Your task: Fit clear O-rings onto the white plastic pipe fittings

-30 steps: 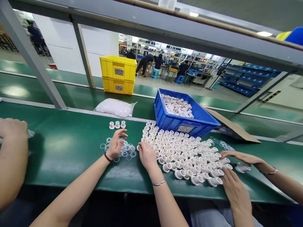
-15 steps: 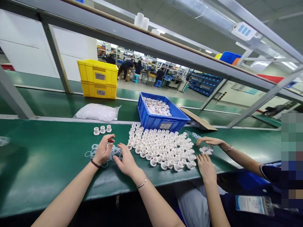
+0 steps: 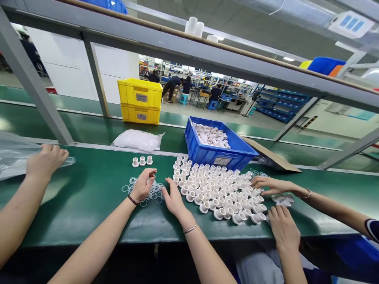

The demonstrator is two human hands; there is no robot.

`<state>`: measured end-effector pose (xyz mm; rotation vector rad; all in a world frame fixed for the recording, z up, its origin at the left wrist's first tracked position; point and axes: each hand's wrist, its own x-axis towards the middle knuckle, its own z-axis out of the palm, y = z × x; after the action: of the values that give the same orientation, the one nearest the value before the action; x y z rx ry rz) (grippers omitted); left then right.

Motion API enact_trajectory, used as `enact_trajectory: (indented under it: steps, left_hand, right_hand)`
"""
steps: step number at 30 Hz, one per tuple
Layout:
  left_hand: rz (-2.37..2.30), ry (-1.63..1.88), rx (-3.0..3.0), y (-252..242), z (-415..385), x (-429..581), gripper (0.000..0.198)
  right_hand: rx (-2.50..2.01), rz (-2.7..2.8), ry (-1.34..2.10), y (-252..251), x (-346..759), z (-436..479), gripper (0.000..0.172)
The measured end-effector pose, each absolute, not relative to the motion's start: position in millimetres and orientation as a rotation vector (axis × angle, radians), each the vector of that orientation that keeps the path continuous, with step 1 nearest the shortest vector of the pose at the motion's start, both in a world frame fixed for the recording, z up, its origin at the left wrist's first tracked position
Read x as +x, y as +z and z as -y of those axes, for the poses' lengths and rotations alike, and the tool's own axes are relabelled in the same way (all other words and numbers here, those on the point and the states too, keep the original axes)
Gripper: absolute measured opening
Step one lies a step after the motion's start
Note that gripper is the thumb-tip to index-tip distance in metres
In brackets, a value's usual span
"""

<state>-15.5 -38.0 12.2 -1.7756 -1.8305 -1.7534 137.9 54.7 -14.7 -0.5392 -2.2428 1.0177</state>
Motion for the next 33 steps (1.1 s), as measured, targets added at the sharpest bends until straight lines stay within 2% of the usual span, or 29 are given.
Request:
enact_trajectory:
  steps: [9,14,21,26,33]
  left_hand:
    - [1.856,-1.747,-1.489,16.9,41.8,-39.6,0.030]
    - [2.182,-1.410,-1.339,10.4,41.1,-62.3,0.026]
    - [2.458,-1.053,-1.592,-1.0,40.4,-69.5,0.033]
    - [2.501,-1.095,-1.715,2.6,39.3,-59.7,0.034]
    - [2.558,-1.116,-1.748,6.3,38.3,-55.6,0.020]
  right_hand:
    - [-0.533,2.303,1.090,-17.6,134.1,-56.2,0.045]
    - [-0.445,2.404,1.041,-20.3,120.6,-54.0,0.045]
    - [-0.276,2.485,0.938,-18.0,86.6,-57.7,0.045]
    - [-0.222,2.459,0.918,-19.1,79.4,-60.4,0.043]
    - [-0.231,2.516,0.865,-16.1,84.9,-62.1,0.049]
